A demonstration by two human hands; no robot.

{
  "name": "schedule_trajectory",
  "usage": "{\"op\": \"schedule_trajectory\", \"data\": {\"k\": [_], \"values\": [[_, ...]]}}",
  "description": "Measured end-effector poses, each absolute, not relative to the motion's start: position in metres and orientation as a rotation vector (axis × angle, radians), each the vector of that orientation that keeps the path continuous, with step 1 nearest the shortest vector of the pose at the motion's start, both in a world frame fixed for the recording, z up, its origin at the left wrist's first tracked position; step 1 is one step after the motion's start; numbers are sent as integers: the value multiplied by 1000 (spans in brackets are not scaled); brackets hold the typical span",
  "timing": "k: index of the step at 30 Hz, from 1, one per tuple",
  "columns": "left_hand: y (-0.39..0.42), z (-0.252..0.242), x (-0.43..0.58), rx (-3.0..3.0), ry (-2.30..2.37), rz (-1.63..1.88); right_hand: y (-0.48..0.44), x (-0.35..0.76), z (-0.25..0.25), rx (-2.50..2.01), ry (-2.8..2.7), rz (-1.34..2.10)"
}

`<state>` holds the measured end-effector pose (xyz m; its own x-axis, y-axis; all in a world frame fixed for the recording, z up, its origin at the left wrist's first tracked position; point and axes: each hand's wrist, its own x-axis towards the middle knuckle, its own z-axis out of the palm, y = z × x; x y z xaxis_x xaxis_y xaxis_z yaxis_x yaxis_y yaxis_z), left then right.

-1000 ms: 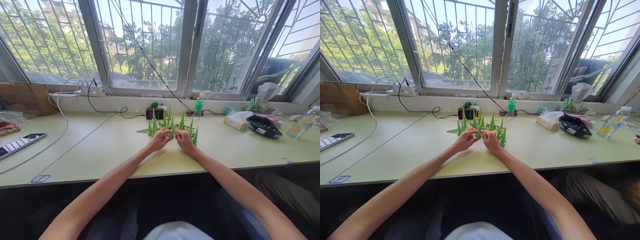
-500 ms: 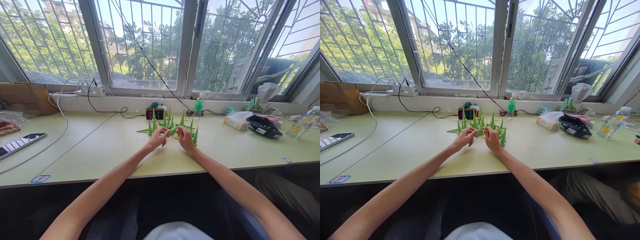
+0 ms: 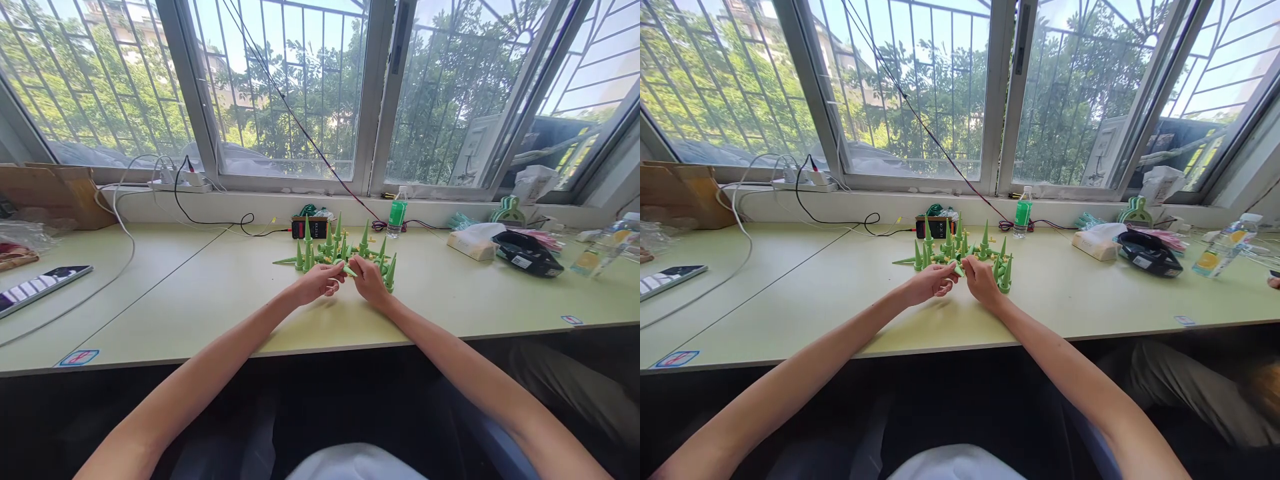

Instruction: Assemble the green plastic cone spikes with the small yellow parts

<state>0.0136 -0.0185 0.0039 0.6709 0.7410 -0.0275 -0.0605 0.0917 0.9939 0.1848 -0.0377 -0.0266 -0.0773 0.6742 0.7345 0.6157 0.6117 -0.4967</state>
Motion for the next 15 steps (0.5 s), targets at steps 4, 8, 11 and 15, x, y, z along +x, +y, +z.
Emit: {"op": "schedule_trajectory", "data": {"k": [4,8,11,15], "values": [[-16,2,12,1395,642,693,-37,185,-28,-1068,-1786,93],[-19,1,11,1626,654,763,-35,186,-29,-1073,-1789,87],[-23,0,13,1827,705,849,-34,186,-31,-1065,-1793,91],[-23,-3,16,1995,732,965,-35,187,-30,-1084,-1779,92]]}}
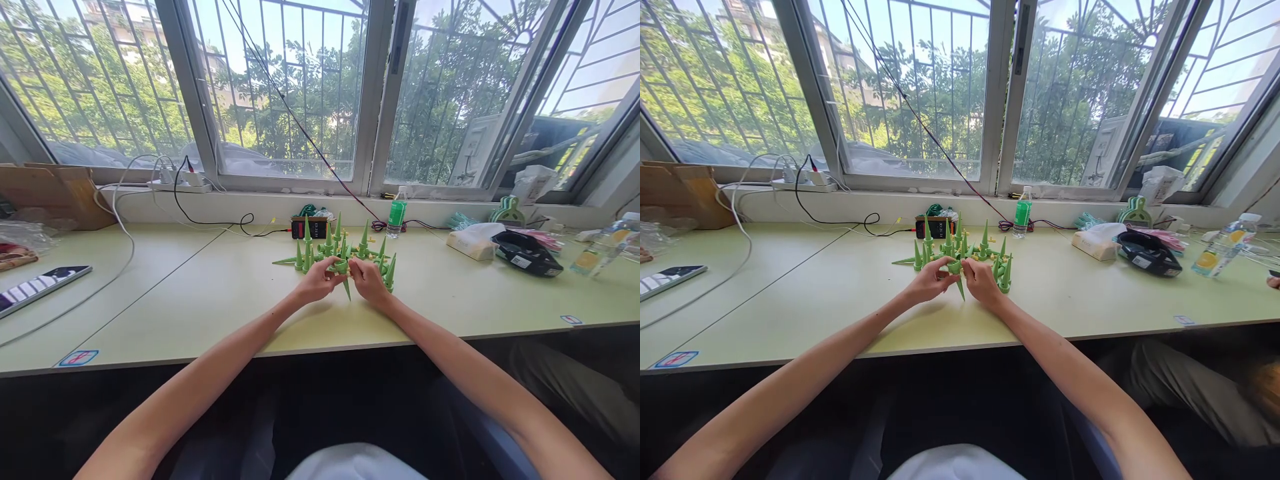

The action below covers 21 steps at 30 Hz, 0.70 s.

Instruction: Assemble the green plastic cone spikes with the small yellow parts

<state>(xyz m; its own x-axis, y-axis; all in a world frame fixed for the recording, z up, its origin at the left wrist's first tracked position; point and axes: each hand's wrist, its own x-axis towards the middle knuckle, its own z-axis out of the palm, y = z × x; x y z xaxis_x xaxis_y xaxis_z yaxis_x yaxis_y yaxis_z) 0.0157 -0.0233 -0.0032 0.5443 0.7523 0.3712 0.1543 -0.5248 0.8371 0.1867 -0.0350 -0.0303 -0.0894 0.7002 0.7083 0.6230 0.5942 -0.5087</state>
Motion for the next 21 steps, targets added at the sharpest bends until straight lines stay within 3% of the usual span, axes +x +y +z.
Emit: {"op": "schedule_trajectory", "data": {"k": [12,21], "values": [[-10,-15,12,2483,629,1185,-34,185,-29,-1089,-1775,63],[-15,-8,19,2277,864,1258,-36,183,-28,-1060,-1668,124]]}}
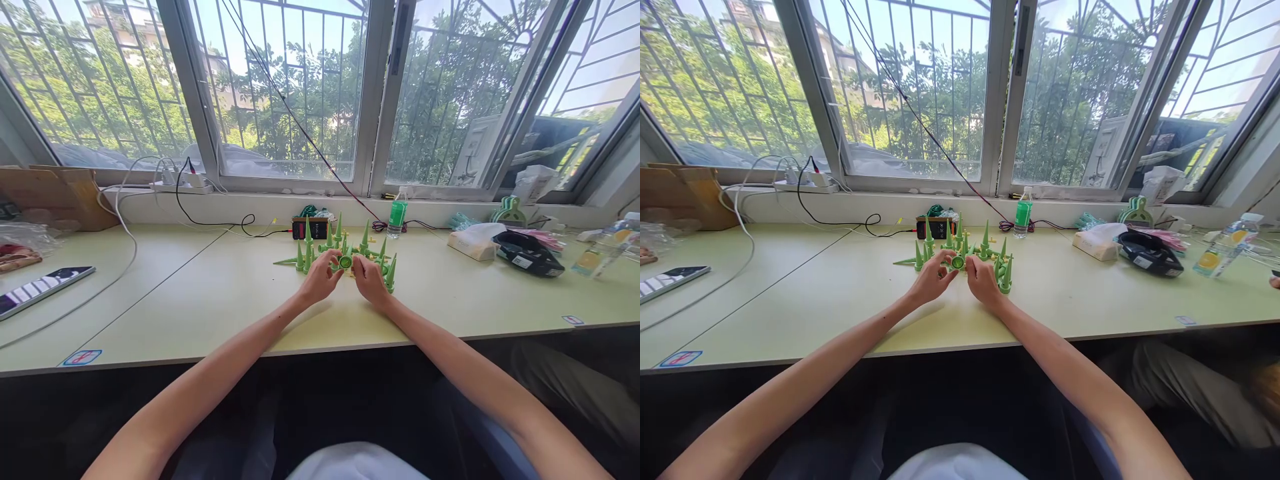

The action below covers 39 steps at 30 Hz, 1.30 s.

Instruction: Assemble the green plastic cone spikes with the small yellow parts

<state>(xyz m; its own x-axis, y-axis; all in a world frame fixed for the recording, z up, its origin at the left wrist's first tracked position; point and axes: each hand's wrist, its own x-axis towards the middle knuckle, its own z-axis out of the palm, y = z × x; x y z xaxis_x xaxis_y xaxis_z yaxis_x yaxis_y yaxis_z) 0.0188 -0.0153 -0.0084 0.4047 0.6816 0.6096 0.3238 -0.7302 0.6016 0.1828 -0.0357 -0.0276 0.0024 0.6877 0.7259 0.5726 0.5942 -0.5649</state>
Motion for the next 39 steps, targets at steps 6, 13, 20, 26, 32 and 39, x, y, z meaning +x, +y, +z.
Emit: {"op": "schedule_trajectory", "data": {"k": [6,13,20,26,32,39], "values": [[-16,0,17,1628,835,869,-36,185,-27,-1047,-1653,82],[-24,8,16,1434,655,655,-39,183,-26,-1026,-1770,50],[-23,4,12,1617,648,751,-37,185,-28,-1033,-1783,73],[-21,-3,15,1966,705,910,-35,185,-29,-1071,-1778,66],[-11,-14,17,2319,661,1173,-37,184,-27,-1116,-1742,117],[-17,-8,19,2262,835,1219,-37,182,-27,-1107,-1621,139]]}}
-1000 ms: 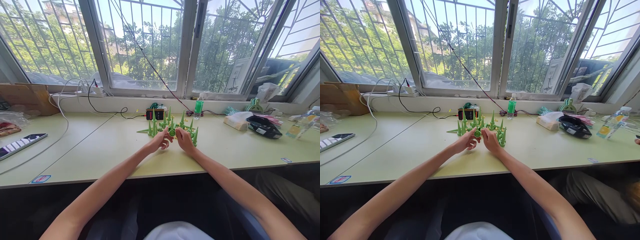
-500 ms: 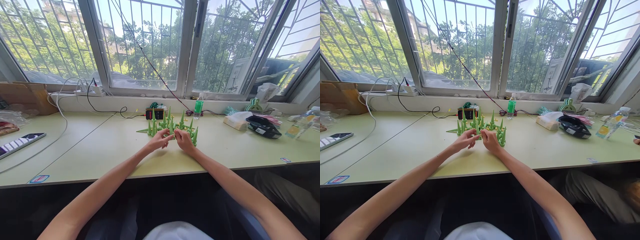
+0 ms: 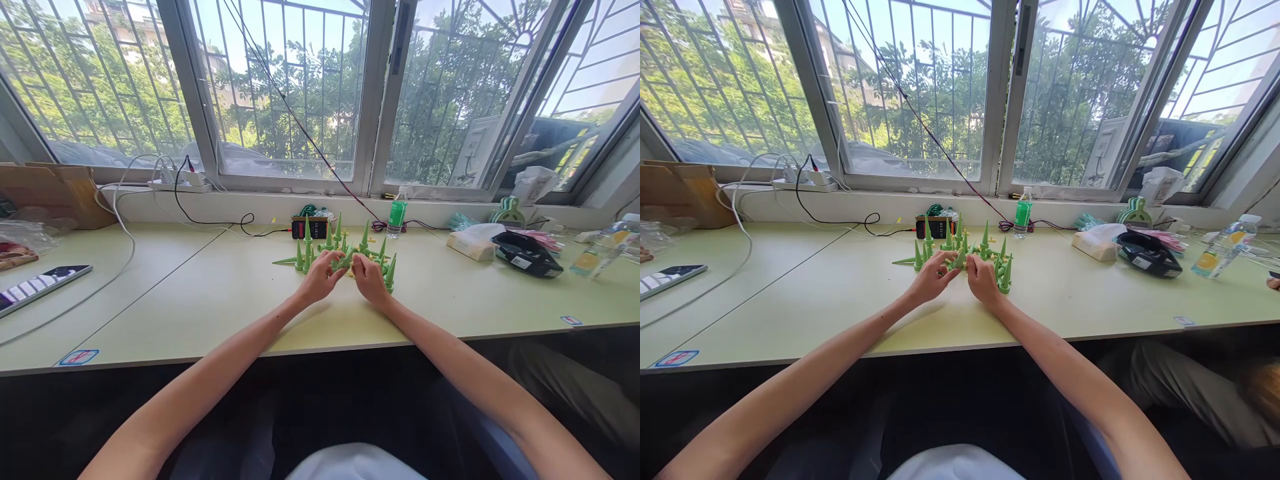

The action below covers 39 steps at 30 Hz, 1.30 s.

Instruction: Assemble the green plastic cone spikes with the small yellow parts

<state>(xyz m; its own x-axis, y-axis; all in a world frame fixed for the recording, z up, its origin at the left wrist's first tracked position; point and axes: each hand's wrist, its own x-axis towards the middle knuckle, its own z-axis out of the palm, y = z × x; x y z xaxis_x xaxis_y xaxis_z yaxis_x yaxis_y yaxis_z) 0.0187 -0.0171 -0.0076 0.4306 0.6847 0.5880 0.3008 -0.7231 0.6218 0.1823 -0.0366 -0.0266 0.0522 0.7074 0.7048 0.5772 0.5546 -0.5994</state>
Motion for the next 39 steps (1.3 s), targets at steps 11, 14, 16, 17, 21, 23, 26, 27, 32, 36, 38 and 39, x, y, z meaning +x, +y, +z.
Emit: {"op": "schedule_trajectory", "data": {"k": [11,14,16,17,21,23,26,27,32,36,38,39], "values": [[-19,2,21,1564,817,800,-39,184,-25,-1075,-1628,114],[-18,2,20,1470,773,738,-41,183,-24,-1066,-1680,101],[-18,2,19,1434,746,723,-41,183,-23,-1059,-1698,99],[-18,2,18,1409,733,716,-41,183,-23,-1059,-1701,101],[-17,3,16,1290,700,704,-41,183,-24,-1064,-1704,113],[-15,3,16,1251,669,704,-40,183,-24,-1057,-1715,108],[-13,1,15,1234,631,712,-40,183,-24,-1052,-1726,98],[-13,1,14,1239,625,717,-40,184,-24,-1051,-1730,97],[-14,0,14,1322,613,744,-40,184,-24,-1048,-1738,107],[-17,2,13,1506,611,790,-40,184,-24,-1044,-1725,141],[-19,2,13,1628,619,852,-40,184,-25,-1042,-1724,153],[-20,2,14,1684,628,886,-40,185,-25,-1044,-1722,157]]}}
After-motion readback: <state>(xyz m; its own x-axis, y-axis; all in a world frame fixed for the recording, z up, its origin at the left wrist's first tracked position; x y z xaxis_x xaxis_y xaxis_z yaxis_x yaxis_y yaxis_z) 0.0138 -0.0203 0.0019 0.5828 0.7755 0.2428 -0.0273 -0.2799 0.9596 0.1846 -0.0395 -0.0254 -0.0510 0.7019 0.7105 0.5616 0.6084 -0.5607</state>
